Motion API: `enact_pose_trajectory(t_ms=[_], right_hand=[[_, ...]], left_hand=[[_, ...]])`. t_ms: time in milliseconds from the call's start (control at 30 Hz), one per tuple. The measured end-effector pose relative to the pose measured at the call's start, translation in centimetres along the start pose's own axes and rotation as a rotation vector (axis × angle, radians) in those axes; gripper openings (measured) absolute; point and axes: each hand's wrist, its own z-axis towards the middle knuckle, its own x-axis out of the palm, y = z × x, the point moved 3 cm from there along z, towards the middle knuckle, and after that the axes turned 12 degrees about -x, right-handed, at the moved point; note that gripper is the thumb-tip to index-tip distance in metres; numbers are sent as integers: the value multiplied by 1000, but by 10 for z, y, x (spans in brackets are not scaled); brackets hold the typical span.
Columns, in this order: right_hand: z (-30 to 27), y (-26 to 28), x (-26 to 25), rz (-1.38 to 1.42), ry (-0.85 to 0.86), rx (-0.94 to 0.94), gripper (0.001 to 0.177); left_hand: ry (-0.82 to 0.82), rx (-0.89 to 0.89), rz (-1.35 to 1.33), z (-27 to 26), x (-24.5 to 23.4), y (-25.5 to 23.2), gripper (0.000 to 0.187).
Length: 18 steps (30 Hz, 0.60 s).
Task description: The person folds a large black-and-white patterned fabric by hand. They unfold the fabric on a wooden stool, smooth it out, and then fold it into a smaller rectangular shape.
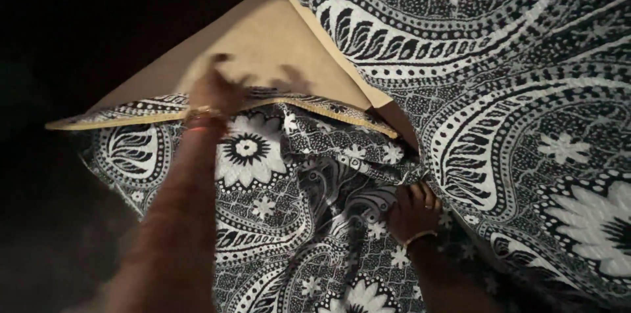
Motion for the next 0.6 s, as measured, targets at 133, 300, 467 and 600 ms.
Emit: enact_pose_trajectory(t_ms=[133,300,467,600], right_hand=[[2,1,-5,25,-63,-24,42],[-2,2,-3,93,-84,-16,46],[-5,-6,16,34,210,113,58],[-3,-1,2,68,19,44,67]], left_hand=[[407,466,422,-43,71,-76,59],[607,382,744,-30,92,-73,59],[51,552,1075,21,45,-80,47],[-179,91,306,82,-14,-81,59]])
